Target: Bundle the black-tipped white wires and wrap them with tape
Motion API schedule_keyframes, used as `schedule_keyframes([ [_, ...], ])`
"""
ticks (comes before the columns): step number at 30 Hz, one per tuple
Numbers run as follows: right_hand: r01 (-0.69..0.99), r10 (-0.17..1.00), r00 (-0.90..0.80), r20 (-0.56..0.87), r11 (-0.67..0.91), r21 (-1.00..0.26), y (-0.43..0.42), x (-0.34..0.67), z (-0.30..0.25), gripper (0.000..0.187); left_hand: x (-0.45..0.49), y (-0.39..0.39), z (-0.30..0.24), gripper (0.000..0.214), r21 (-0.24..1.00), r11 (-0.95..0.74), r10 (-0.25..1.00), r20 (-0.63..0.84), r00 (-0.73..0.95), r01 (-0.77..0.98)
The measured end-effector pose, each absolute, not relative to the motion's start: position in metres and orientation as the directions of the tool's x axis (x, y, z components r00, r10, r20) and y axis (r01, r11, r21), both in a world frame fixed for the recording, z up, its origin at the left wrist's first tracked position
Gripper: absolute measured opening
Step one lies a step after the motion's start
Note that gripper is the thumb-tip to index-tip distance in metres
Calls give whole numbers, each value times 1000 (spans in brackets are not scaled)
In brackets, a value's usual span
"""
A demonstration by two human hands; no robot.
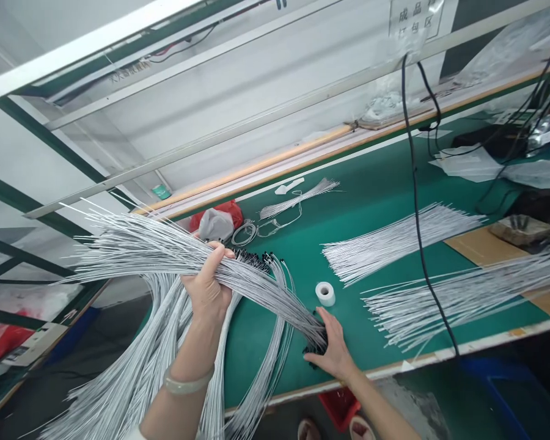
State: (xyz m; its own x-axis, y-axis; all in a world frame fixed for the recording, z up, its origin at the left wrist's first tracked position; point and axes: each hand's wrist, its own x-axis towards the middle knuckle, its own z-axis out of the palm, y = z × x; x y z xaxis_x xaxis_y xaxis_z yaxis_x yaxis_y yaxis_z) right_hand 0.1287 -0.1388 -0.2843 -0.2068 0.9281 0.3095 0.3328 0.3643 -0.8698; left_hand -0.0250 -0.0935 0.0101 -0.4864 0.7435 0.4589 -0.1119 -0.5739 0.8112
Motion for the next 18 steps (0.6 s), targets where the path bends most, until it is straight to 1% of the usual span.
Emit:
schedule_keyframes([
  [3, 417, 934, -201, 295, 354, -837, -133, 119, -282, 76, -23, -97, 12, 45, 812, -570, 757, 458, -466, -128],
  [5, 441, 943, -194, 272, 331, -834, -131, 118, -282, 70, -22, -100, 13, 44, 816, -561, 766, 449, -459, -138],
  [10, 433, 955, -210, 210, 284, -855, -134, 132, -288, 83, -23, -102, 12, 49, 820, -549, 773, 427, -470, -159],
  [14, 423, 951, -260, 166, 267, -866, -135, 141, -292, 86, -24, -100, 12, 49, 818, -544, 782, 414, -465, -186],
  [18, 403, 949, -247, 198, 286, -869, -137, 143, -293, 89, -24, -96, 14, 47, 810, -551, 776, 409, -479, -200],
])
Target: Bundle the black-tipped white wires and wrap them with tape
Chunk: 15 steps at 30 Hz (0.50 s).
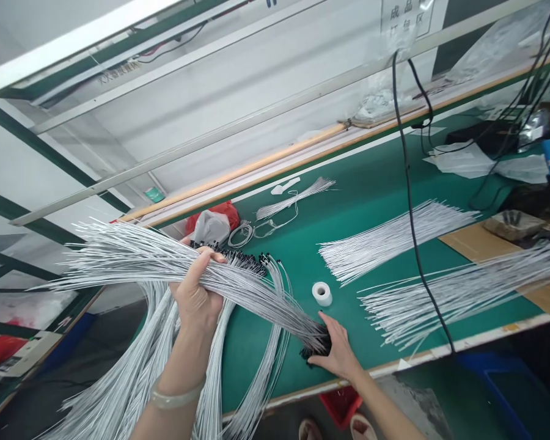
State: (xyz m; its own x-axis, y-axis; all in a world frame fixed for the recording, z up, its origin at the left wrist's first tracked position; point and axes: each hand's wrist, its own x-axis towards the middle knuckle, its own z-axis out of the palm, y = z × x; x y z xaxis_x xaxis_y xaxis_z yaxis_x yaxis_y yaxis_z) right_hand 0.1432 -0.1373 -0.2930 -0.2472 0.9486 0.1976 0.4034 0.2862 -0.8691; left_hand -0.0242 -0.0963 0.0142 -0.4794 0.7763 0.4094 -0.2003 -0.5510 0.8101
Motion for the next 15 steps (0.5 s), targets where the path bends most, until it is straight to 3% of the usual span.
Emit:
schedule_keyframes([
  [7, 394, 953, -157, 259, 301, -868, -141, 151, -307, 53, -28, -93, 15, 43, 810, -555, 766, 408, -496, -189],
  [15, 407, 956, -243, 165, 255, -877, -137, 162, -294, 59, -30, -99, 16, 40, 821, -543, 773, 408, -487, -174],
])
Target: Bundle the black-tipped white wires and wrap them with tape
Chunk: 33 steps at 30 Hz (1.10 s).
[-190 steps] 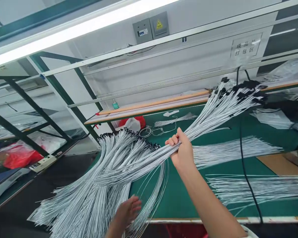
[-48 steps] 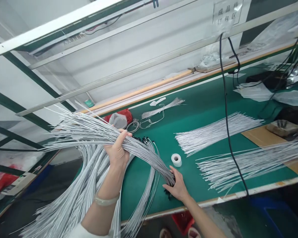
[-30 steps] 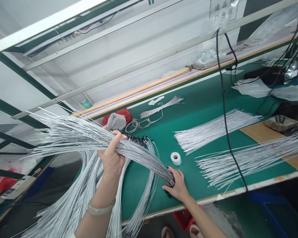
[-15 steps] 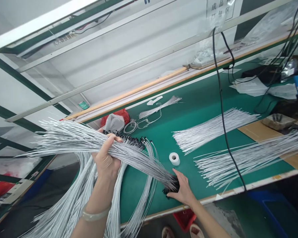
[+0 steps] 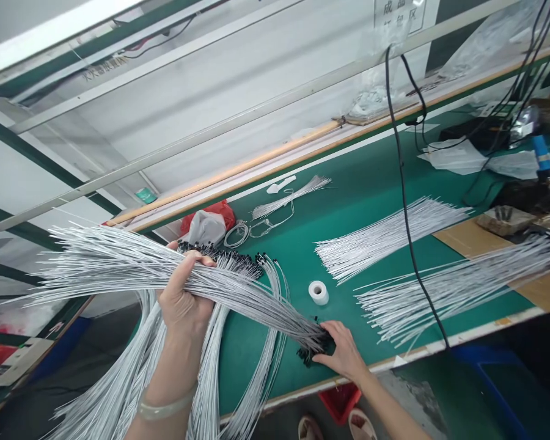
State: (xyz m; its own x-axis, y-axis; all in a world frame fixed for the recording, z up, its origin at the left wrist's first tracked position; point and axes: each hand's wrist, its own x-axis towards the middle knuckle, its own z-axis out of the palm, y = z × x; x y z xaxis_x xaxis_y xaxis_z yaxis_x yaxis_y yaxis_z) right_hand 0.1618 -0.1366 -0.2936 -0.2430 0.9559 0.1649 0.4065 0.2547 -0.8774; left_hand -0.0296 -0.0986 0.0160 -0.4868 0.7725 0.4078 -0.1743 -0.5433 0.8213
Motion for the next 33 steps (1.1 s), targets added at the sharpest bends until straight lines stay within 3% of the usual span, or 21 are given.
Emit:
schedule_keyframes([
  [3, 324, 940, -331, 76, 189, -927, -133, 176, -289, 62, -32, -100, 15, 39, 823, -538, 779, 404, -479, -181],
  [7, 275, 948, -313, 64, 155, -949, -125, 188, -291, 45, -33, -102, 14, 37, 824, -533, 782, 392, -485, -193],
  [11, 343, 962, -248, 117, 200, -918, -121, 180, -295, 28, -31, -102, 16, 40, 823, -537, 782, 405, -475, -183],
  [18, 459, 965, -176, 192, 253, -852, -126, 175, -297, 33, -28, -102, 17, 38, 823, -546, 776, 426, -465, -156],
  [23, 471, 922, -278, 270, 376, -798, -128, 177, -291, 30, -25, -101, 17, 35, 824, -544, 778, 424, -464, -159],
  [33, 600, 911, -329, 248, 405, -690, -127, 175, -282, 18, -22, -102, 18, 35, 827, -537, 787, 420, -452, -167],
])
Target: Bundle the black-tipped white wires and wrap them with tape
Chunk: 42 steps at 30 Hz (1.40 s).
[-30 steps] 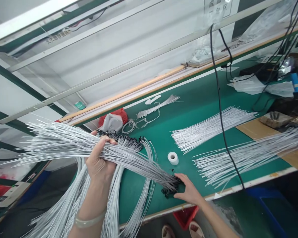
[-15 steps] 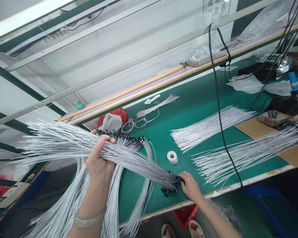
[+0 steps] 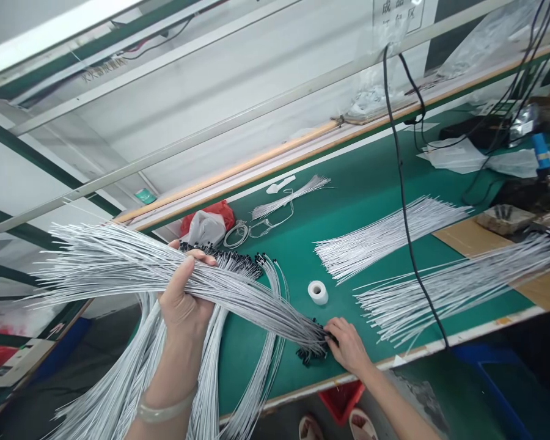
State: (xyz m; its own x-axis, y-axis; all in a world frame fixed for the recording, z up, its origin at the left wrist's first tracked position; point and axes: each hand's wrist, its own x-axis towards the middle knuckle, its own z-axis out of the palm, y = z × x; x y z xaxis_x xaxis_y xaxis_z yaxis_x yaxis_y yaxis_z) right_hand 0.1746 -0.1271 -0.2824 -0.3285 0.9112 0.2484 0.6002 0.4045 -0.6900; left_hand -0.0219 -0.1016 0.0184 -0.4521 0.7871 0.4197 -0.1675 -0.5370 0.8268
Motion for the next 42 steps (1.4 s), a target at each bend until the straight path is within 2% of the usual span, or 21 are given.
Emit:
schedule_keyframes([
  [5, 662, 934, -322, 152, 337, -669, -122, 174, -285, 24, -18, -100, 18, 41, 824, -512, 805, 361, -471, -243],
  [8, 639, 937, -333, 105, 306, -706, -122, 181, -281, 25, -17, -97, 18, 43, 827, -514, 782, 343, -521, -228],
  [12, 483, 925, -380, -6, 193, -854, -127, 187, -259, 71, -17, -94, 19, 40, 847, -501, 758, 328, -564, -180],
  [15, 370, 925, -361, 121, 261, -892, -128, 172, -242, 105, -16, -92, 20, 38, 853, -498, 756, 337, -561, -157],
  [17, 346, 915, -343, 213, 334, -877, -125, 155, -238, 117, -15, -91, 20, 38, 855, -499, 755, 350, -555, -140],
  [19, 315, 908, -360, 213, 333, -889, -119, 139, -239, 112, -13, -91, 20, 39, 860, -494, 757, 354, -549, -127],
  [24, 217, 902, -398, 169, 271, -938, -115, 126, -253, 75, -8, -95, 21, 42, 874, -482, 770, 391, -505, -58],
  [28, 235, 900, -382, 211, 315, -919, -117, 129, -263, 71, -3, -100, 23, 42, 855, -518, 748, 456, -483, 7],
  [31, 220, 895, -388, 218, 320, -922, -116, 129, -265, 61, 2, -103, 25, 44, 851, -509, 825, 438, -358, -132],
  [34, 234, 921, -339, 193, 281, -931, -114, 128, -263, 52, 5, -102, 28, 49, 858, -430, 893, 359, -272, -279],
  [36, 213, 925, -327, 194, 272, -938, -113, 127, -259, 52, 8, -98, 30, 49, 879, -392, 898, 301, -322, -270],
  [39, 154, 917, -344, 201, 267, -951, -114, 122, -250, 54, 16, -91, 34, 36, 914, -377, 860, 284, -423, -152],
  [42, 137, 919, -341, 198, 257, -957, -115, 115, -242, 23, 26, -87, 38, 21, 910, -409, 821, 337, -461, -62],
])
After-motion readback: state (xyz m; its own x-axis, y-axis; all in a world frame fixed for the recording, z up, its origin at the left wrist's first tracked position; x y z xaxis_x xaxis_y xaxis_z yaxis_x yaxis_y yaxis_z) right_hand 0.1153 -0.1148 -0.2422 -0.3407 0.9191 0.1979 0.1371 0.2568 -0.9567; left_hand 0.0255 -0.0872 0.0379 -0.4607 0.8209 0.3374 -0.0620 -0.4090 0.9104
